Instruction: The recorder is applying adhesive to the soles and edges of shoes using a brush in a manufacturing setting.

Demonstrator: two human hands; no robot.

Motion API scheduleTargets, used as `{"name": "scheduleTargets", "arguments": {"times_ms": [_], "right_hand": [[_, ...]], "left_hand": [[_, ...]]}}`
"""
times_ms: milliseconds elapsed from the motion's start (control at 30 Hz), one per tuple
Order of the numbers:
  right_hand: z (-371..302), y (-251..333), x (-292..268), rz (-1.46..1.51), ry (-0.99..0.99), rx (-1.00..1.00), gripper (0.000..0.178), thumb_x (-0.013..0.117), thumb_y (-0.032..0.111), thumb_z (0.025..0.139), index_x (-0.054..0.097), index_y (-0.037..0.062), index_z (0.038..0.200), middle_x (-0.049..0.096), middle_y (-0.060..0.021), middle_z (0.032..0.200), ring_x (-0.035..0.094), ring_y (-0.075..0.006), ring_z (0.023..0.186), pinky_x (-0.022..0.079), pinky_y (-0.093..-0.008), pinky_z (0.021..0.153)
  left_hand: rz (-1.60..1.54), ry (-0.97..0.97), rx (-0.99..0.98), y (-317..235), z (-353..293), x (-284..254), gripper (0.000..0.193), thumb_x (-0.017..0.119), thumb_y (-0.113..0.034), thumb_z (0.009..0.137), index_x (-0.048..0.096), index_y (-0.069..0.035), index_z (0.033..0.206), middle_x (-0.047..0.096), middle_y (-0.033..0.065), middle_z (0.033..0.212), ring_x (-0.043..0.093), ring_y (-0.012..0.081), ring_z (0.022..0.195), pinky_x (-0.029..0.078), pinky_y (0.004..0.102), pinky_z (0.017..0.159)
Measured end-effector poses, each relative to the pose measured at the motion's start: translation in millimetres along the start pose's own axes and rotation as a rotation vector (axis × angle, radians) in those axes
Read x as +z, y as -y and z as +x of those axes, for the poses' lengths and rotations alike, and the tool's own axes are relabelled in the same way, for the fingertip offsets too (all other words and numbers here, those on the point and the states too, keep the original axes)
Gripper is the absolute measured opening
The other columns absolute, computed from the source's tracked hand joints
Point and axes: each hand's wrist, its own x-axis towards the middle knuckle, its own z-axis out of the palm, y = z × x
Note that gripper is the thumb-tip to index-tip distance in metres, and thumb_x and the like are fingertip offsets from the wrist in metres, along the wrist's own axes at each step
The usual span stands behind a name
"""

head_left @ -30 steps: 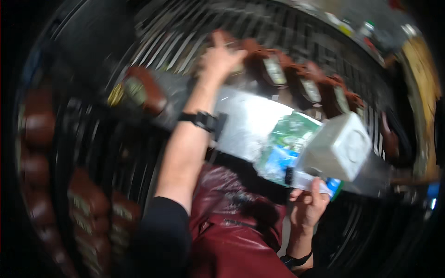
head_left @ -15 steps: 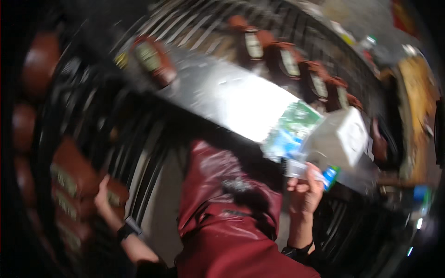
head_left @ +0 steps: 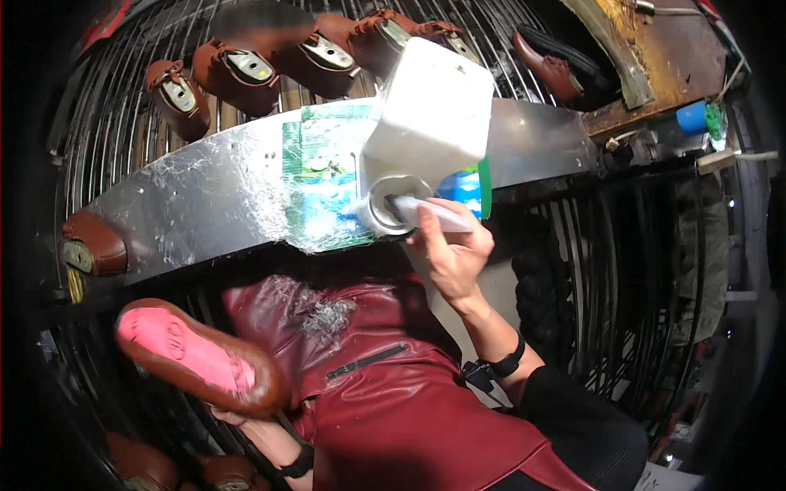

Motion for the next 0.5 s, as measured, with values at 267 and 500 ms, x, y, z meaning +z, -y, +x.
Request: {"name": "scheduleTargets", "arguments": {"times_ms": [267, 500], "right_hand": [[-2, 28, 17, 0.569, -0.082, 0.701, 0.025, 0.071, 0.022, 0.104, 0.069, -0.0024, 0.098, 0.072, -0.0115, 0.081, 0.069, -0.0188, 0.057, 0.056, -0.0301, 0.047], [-22, 27, 61, 0.767, 0.375, 0.617, 0.016, 0.071, 0.010, 0.102, 0.068, -0.0057, 0.106, 0.073, -0.0174, 0.086, 0.068, -0.0185, 0.059, 0.055, -0.0289, 0.050]], "left_hand": [[-0.274, -0.147, 0.395, -116, 167, 77, 0.053, 0.068, -0.019, 0.101, 0.045, -0.005, 0.146, 0.057, 0.0229, 0.144, 0.062, 0.0393, 0.126, 0.053, 0.0490, 0.107], [-0.195, 0.041, 0.552, -125, 130, 71, 0.047, 0.064, -0.020, 0.100, 0.044, -0.007, 0.140, 0.055, 0.0254, 0.145, 0.057, 0.0446, 0.129, 0.051, 0.0548, 0.107]]}}
